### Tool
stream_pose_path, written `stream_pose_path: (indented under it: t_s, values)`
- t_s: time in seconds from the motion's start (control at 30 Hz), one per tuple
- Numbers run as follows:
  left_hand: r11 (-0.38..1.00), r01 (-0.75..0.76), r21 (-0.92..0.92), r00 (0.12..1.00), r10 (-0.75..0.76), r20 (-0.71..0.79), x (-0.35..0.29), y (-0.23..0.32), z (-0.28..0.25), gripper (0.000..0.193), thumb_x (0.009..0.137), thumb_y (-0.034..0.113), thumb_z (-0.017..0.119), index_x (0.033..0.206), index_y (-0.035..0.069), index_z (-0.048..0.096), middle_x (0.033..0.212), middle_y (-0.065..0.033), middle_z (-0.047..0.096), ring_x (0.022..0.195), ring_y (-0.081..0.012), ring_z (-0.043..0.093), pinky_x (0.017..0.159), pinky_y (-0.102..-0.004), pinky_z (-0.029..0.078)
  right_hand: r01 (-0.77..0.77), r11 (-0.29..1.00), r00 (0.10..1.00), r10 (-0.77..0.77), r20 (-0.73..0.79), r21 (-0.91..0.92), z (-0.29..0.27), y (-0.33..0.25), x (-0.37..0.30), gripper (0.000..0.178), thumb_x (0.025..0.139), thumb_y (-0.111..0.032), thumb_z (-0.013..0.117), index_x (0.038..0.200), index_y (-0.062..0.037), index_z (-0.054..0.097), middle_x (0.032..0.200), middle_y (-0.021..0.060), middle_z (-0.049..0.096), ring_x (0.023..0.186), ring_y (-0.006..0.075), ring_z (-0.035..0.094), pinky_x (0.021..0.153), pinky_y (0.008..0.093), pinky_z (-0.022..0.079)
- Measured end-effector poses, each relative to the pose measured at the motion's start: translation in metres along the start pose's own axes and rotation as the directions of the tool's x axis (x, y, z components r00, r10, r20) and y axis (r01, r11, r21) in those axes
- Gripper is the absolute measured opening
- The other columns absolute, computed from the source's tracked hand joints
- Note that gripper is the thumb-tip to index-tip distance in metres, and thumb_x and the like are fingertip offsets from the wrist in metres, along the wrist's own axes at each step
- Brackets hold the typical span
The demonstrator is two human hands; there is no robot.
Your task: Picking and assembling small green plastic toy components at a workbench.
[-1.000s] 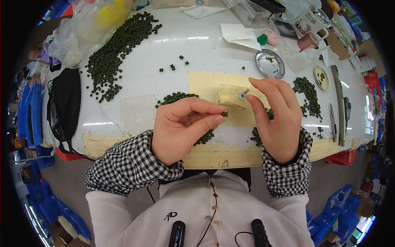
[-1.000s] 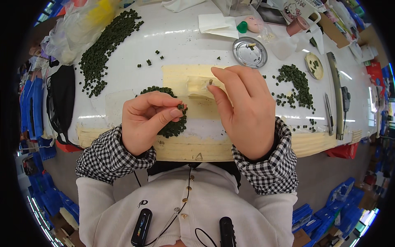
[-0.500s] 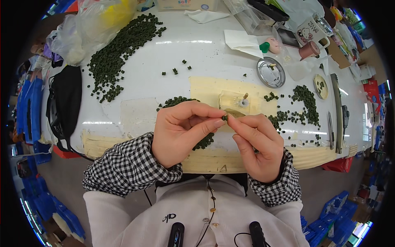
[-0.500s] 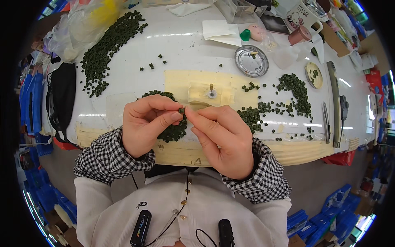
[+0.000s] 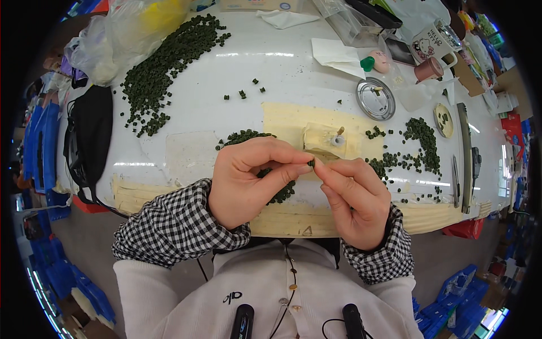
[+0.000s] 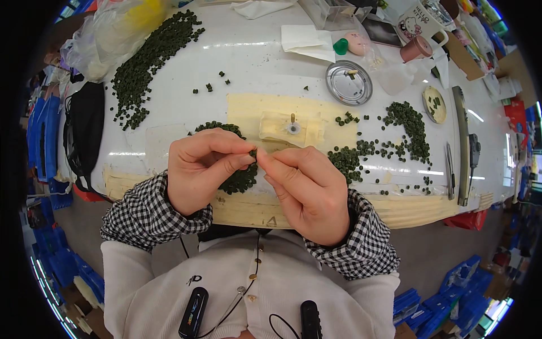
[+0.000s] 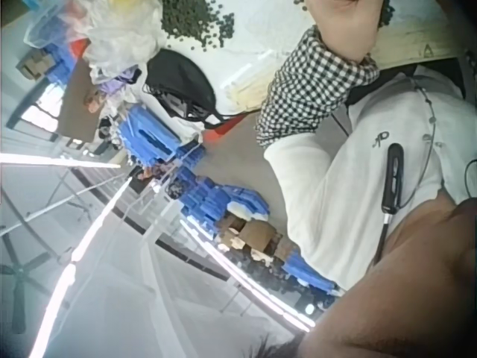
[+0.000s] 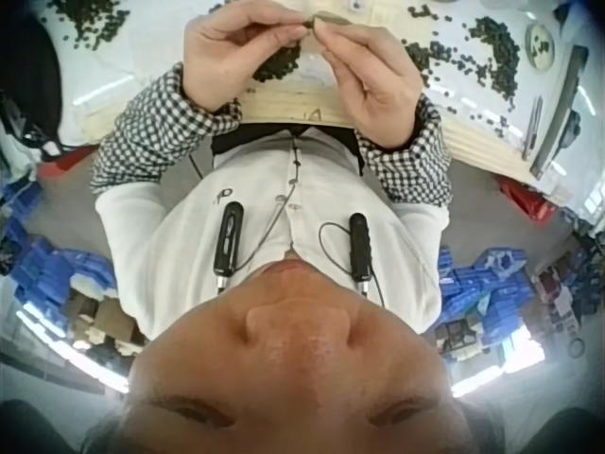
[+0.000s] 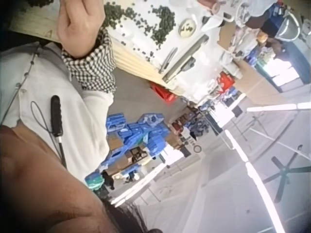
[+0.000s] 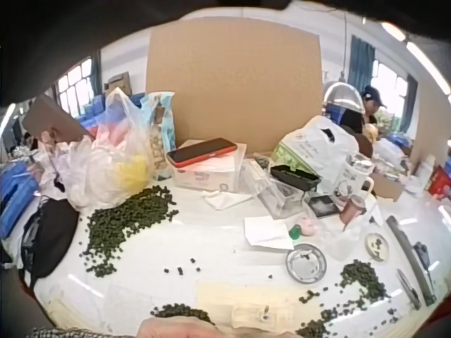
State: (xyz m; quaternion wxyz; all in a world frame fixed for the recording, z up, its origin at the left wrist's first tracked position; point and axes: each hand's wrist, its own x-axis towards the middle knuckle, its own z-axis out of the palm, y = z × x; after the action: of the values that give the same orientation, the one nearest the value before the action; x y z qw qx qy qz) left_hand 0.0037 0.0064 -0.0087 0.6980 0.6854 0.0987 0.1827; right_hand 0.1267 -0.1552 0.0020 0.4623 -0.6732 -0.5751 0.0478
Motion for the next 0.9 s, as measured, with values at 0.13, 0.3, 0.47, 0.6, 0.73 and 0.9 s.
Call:
stream_pose_path:
  t_s: [0.13,0.3,0.47,0.6,0.73,0.9]
  values:
    - [0.999,0.016,-0.037,1.000,-0.016,-0.009,0.000,0.000,0.002,0.016,0.085,-0.004,0.065,0.101,-0.002,0.069,0.092,-0.0083,0.066,0.083,-0.0106,0.063,0.074,-0.0224,0.052,0.023,1.000,1.000,-0.023,-0.005,-0.018,0.000,0.000,0.001,0.036,0.076,0.007,0.067,0.112,0.0015,0.065,0.093,0.0114,0.062,0.078,0.0239,0.060,0.066,0.0299,0.049]
    - [0.999,0.016,-0.034,1.000,-0.016,-0.005,0.000,0.000,0.001,0.016,0.085,-0.004,0.065,0.100,-0.002,0.069,0.092,-0.0083,0.066,0.083,-0.0105,0.063,0.074,-0.0222,0.052,0.020,0.999,1.000,-0.021,-0.006,-0.029,0.000,-0.001,0.001,0.035,0.076,0.008,0.067,0.111,0.0016,0.065,0.093,0.0114,0.062,0.077,0.0240,0.060,0.066,0.0299,0.049]
    - [1.000,-0.018,0.007,1.000,0.018,0.003,0.001,-0.002,0.000,0.016,0.085,-0.004,0.065,0.100,-0.001,0.069,0.092,-0.0081,0.066,0.082,-0.0106,0.063,0.074,-0.0222,0.051,0.008,1.000,1.000,-0.008,-0.009,-0.008,0.000,-0.001,0.000,0.036,0.076,0.007,0.067,0.111,0.0015,0.066,0.093,0.0115,0.062,0.077,0.0239,0.060,0.066,0.0298,0.050]
    - [0.995,-0.021,0.093,1.000,0.021,-0.001,0.003,0.002,-0.001,0.016,0.084,-0.009,0.063,0.098,-0.004,0.067,0.092,-0.0094,0.066,0.084,-0.0126,0.063,0.076,-0.0234,0.051,-0.056,0.998,0.997,0.056,-0.054,0.002,-0.002,-0.004,0.003,0.026,0.076,0.006,0.068,0.101,0.0017,0.068,0.086,0.0106,0.063,0.073,0.0230,0.058,0.062,0.0301,0.047]
    - [0.844,-0.143,0.516,0.982,0.188,-0.035,0.031,0.003,-0.025,0.013,0.083,-0.003,0.066,0.096,-0.003,0.068,0.085,-0.0074,0.068,0.076,-0.0110,0.064,0.071,-0.0223,0.051,-0.213,0.963,0.957,0.172,-0.233,-0.163,-0.022,0.006,-0.003,0.009,0.074,0.003,0.071,0.079,0.0007,0.064,0.070,0.0090,0.060,0.066,0.0228,0.053,0.058,0.0322,0.042]
    - [0.684,-0.110,0.721,0.951,0.283,-0.123,0.050,-0.006,-0.054,0.017,0.083,0.000,0.065,0.100,0.000,0.068,0.088,-0.0110,0.069,0.073,-0.0171,0.066,0.068,-0.0265,0.054,-0.187,0.883,0.982,0.167,-0.084,-0.430,-0.033,0.019,-0.015,0.010,0.072,-0.002,0.072,0.079,-0.0017,0.065,0.074,0.0074,0.058,0.073,0.0266,0.052,0.065,0.0356,0.043]
